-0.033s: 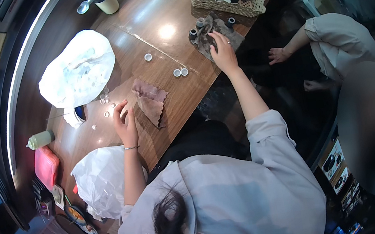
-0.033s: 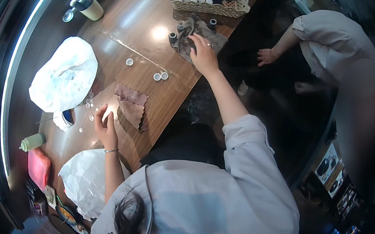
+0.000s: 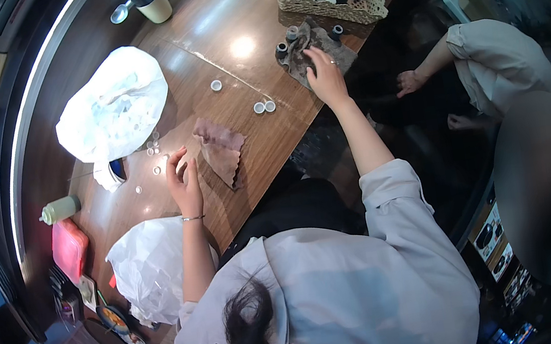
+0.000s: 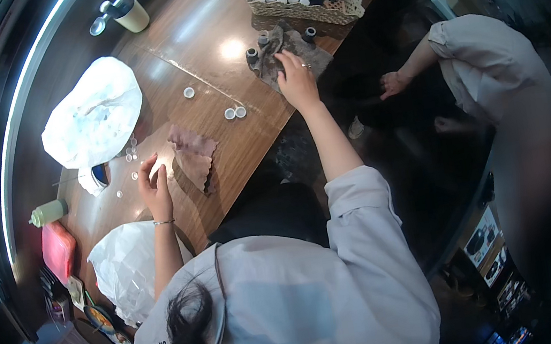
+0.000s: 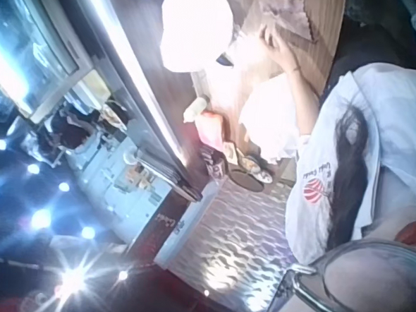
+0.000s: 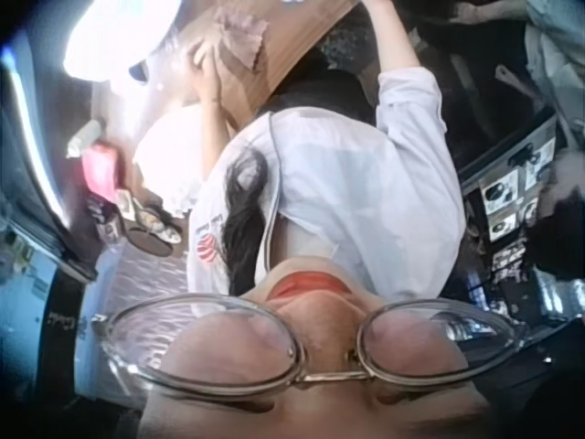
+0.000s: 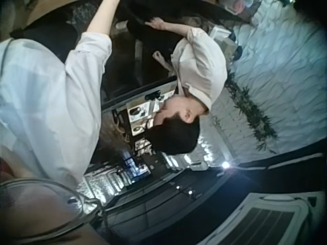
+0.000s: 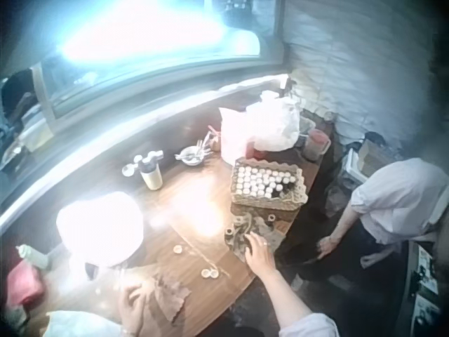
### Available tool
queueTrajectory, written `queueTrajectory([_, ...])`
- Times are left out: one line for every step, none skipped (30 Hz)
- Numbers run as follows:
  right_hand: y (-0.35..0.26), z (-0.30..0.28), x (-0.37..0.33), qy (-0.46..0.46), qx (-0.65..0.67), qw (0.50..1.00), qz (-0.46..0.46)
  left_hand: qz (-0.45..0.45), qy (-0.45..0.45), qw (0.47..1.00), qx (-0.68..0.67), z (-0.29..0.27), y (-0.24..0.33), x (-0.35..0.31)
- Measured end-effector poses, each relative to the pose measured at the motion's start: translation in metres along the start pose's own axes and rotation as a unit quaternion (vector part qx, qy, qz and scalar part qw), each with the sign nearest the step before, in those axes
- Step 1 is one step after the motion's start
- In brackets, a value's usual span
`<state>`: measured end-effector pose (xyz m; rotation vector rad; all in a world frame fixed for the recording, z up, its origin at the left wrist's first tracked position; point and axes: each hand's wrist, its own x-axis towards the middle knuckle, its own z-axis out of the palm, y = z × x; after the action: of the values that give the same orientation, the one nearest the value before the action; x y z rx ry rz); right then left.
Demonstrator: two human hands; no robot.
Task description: The person assembles small cylindrical capsules by hand, repeatedly picking up white caps and dark bodies, aligning them, and pressing them together. They place finished capsules into a woven basket and occasionally wipe the wooden table with a cloth. A coworker performs similar assembly across the table.
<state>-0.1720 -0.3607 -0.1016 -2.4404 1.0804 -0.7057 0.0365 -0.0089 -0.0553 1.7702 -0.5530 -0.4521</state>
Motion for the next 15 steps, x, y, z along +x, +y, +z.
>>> queueTrajectory([0.000,0.000,0.000,-0.019,-0.016,1.000,0.004,0.004,0.001,1.000,-0.007,0.003,0.002,0.004])
queueTrajectory([0.000,0.001,0.001,-0.039,-0.033,0.999,0.008,0.012,0.000,1.000,-0.005,0.006,0.002,0.007])
queueTrajectory([0.001,0.002,0.003,-0.060,-0.049,0.997,0.011,0.016,-0.009,1.000,0.002,0.009,0.002,0.014])
queueTrajectory([0.003,-0.001,0.006,-0.036,-0.020,0.999,0.002,0.015,-0.017,1.000,0.009,0.014,0.005,0.018])
queueTrajectory([0.003,-0.005,0.010,-0.025,0.001,1.000,0.004,0.013,-0.022,1.000,0.018,0.018,0.009,0.022])
queueTrajectory([0.005,-0.011,0.016,-0.016,0.022,1.000,0.005,0.015,-0.023,1.000,0.007,0.026,0.012,0.028])
queueTrajectory([0.005,-0.016,0.023,-0.003,0.046,0.999,0.006,0.035,-0.035,0.999,0.014,0.034,0.015,0.036])
queueTrajectory([0.003,-0.019,0.032,-0.002,0.097,0.995,0.017,0.054,-0.045,0.997,0.023,0.040,0.021,0.044])
queueTrajectory([0.001,-0.021,0.042,-0.016,0.101,0.994,0.034,0.073,-0.055,0.995,0.033,0.048,0.027,0.052])
queueTrajectory([0.003,-0.021,0.049,-0.021,0.107,0.993,0.041,0.102,-0.048,0.992,0.053,0.059,0.039,0.059])
queueTrajectory([0.004,-0.020,0.059,-0.029,0.115,0.992,0.043,0.123,-0.055,0.988,0.081,0.070,0.046,0.068])
queueTrajectory([0.005,-0.021,0.067,-0.046,0.105,0.992,0.048,0.143,-0.061,0.982,0.108,0.082,0.051,0.078])
queueTrajectory([0.005,-0.022,0.075,-0.066,0.095,0.992,0.052,0.160,-0.066,0.975,0.138,0.093,0.055,0.085])
queueTrajectory([0.005,-0.019,0.086,-0.085,0.087,0.991,0.054,0.190,-0.076,0.967,0.153,0.107,0.058,0.095])
queueTrajectory([0.005,-0.017,0.095,-0.097,0.082,0.991,0.047,0.219,-0.087,0.957,0.169,0.123,0.062,0.105])
